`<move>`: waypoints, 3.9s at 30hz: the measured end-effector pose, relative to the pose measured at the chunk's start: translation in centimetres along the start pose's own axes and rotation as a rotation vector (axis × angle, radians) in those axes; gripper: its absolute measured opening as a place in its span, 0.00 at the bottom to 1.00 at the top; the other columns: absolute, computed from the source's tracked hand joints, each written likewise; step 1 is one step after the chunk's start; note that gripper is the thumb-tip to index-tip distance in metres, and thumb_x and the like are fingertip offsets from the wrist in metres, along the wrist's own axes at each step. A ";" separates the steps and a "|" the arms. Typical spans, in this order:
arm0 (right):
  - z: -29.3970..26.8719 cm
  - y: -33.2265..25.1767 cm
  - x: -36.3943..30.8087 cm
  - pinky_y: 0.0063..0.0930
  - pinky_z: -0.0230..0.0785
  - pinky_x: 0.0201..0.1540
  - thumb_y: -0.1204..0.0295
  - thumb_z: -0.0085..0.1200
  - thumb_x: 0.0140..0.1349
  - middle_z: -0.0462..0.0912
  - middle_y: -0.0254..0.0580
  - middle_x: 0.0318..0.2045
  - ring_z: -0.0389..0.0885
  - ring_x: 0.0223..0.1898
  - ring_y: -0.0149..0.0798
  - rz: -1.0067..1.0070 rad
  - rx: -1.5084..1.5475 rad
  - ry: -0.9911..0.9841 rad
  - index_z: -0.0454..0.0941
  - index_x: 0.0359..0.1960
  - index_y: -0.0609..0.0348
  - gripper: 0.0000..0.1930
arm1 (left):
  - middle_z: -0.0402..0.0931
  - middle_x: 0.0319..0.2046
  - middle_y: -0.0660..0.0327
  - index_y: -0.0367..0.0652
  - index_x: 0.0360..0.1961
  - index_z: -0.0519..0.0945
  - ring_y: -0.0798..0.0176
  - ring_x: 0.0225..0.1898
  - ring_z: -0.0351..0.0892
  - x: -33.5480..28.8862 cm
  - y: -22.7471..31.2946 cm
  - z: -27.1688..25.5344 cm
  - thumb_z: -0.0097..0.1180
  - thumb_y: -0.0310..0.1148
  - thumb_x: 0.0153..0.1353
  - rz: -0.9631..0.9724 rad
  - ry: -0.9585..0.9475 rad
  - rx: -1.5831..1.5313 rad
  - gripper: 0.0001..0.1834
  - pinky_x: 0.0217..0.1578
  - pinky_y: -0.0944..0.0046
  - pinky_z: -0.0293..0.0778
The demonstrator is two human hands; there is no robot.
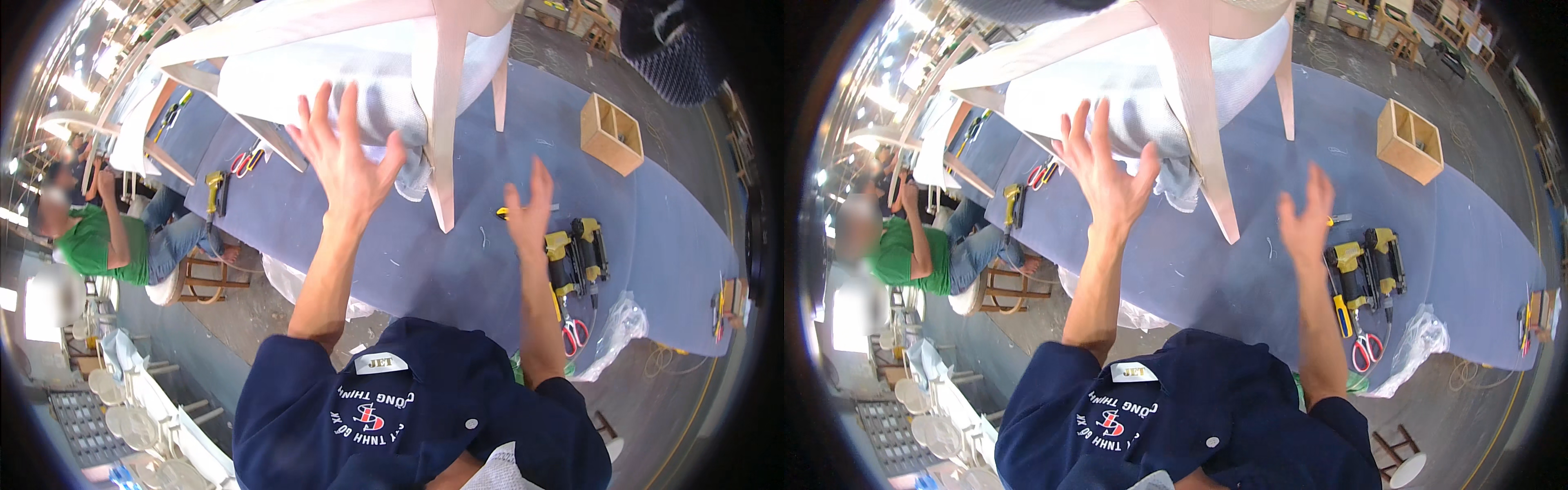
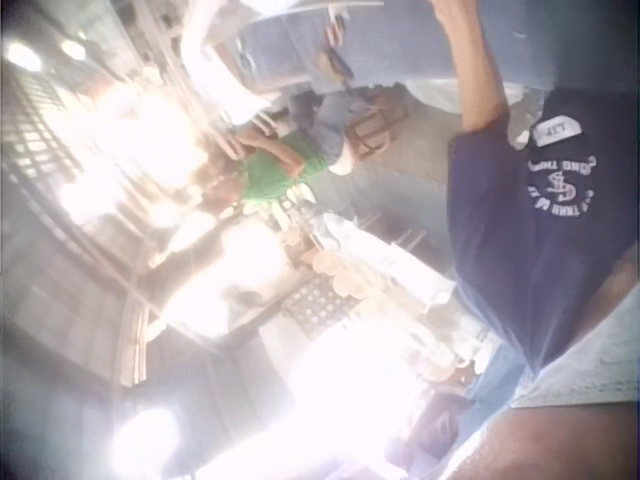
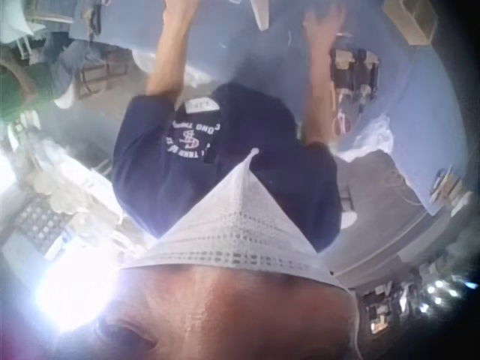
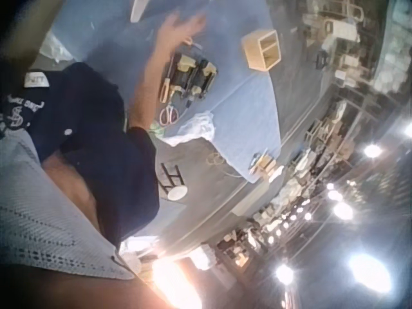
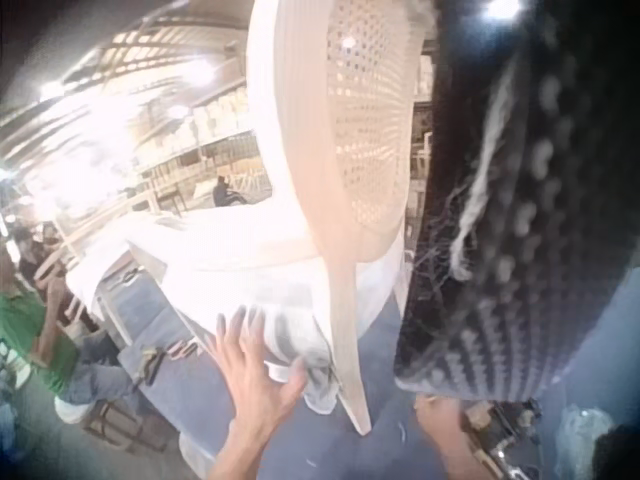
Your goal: The person staples white fabric onto the underside of a white plastic chair using a pneumatic staple gun. They smooth the fabric, trim excess material with a utility knife, and use a screwdriver to tuck edges before moving the finished chair to a stack.
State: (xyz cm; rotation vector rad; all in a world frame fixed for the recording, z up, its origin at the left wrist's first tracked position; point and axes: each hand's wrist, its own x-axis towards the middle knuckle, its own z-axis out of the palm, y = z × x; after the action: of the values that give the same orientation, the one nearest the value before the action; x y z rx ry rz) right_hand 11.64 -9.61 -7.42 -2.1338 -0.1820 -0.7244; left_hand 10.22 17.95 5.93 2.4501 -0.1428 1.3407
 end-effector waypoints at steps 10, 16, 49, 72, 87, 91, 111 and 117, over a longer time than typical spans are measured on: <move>5.7 -15.1 6.0 0.37 0.75 0.51 0.77 0.68 0.50 0.68 0.54 0.59 0.75 0.53 0.48 -0.212 0.257 0.271 0.68 0.66 0.65 0.38 | 0.58 0.69 0.45 0.49 0.70 0.66 0.30 0.74 0.43 5.1 -0.7 0.9 0.69 0.51 0.46 0.197 -0.255 0.015 0.48 0.66 0.20 0.34; 7.1 -15.0 5.9 0.36 0.76 0.49 0.79 0.68 0.48 0.70 0.51 0.57 0.79 0.48 0.46 -0.171 0.198 0.286 0.70 0.65 0.63 0.38 | 0.61 0.68 0.42 0.46 0.67 0.70 0.33 0.73 0.50 5.2 -3.4 0.0 0.68 0.47 0.50 0.237 -0.234 -0.071 0.43 0.67 0.23 0.38; 13.7 7.1 23.0 0.42 0.63 0.56 0.42 0.25 0.75 0.80 0.51 0.43 0.75 0.48 0.50 0.384 0.364 -0.150 0.76 0.53 0.63 0.36 | 0.71 0.60 0.52 0.32 0.60 0.72 0.55 0.64 0.67 14.9 -19.4 -5.7 0.38 0.43 0.75 -0.130 0.186 -0.654 0.26 0.66 0.56 0.58; 13.1 -7.0 4.8 0.40 0.68 0.49 0.44 0.37 0.72 0.78 0.55 0.41 0.77 0.46 0.47 0.094 0.714 -0.361 0.75 0.51 0.65 0.32 | 0.70 0.61 0.53 0.38 0.66 0.66 0.55 0.54 0.77 15.9 -30.0 -5.3 0.36 0.50 0.74 -0.444 0.265 -0.724 0.30 0.53 0.59 0.75; 12.5 -13.8 -4.2 0.42 0.66 0.58 0.51 0.38 0.74 0.78 0.61 0.54 0.77 0.54 0.56 0.171 0.851 -0.277 0.60 0.69 0.63 0.31 | 0.67 0.65 0.51 0.38 0.69 0.65 0.54 0.63 0.71 14.6 -28.8 0.9 0.39 0.57 0.71 -0.421 -0.045 -0.510 0.37 0.63 0.53 0.69; 14.3 -14.9 -3.4 0.43 0.65 0.59 0.54 0.38 0.74 0.77 0.61 0.54 0.76 0.55 0.59 0.166 0.875 -0.355 0.60 0.68 0.63 0.29 | 0.67 0.65 0.51 0.38 0.68 0.65 0.55 0.64 0.69 14.4 -29.9 -0.1 0.41 0.57 0.71 -0.490 -0.027 -0.508 0.37 0.65 0.52 0.65; 2.8 -13.9 4.0 0.41 0.66 0.58 0.73 0.64 0.54 0.75 0.46 0.55 0.71 0.58 0.52 -0.532 0.181 0.063 0.77 0.58 0.57 0.26 | 0.58 0.53 0.51 0.34 0.74 0.44 0.51 0.55 0.64 -8.8 -1.4 0.1 0.64 0.32 0.57 -0.482 0.027 -0.629 0.52 0.59 0.50 0.65; 3.0 -4.8 -4.7 0.41 0.69 0.58 0.73 0.60 0.58 0.77 0.54 0.53 0.75 0.55 0.56 -0.131 0.237 -0.058 0.77 0.56 0.61 0.22 | 0.60 0.50 0.52 0.38 0.74 0.41 0.56 0.47 0.68 -8.7 -2.6 2.1 0.65 0.23 0.53 -0.487 0.008 -0.646 0.54 0.47 0.56 0.71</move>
State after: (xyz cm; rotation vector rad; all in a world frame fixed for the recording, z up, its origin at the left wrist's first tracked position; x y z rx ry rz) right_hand 7.27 -3.71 -8.18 -1.9298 -0.4211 -0.6807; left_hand 7.79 19.04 -3.01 1.7811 0.0245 0.9056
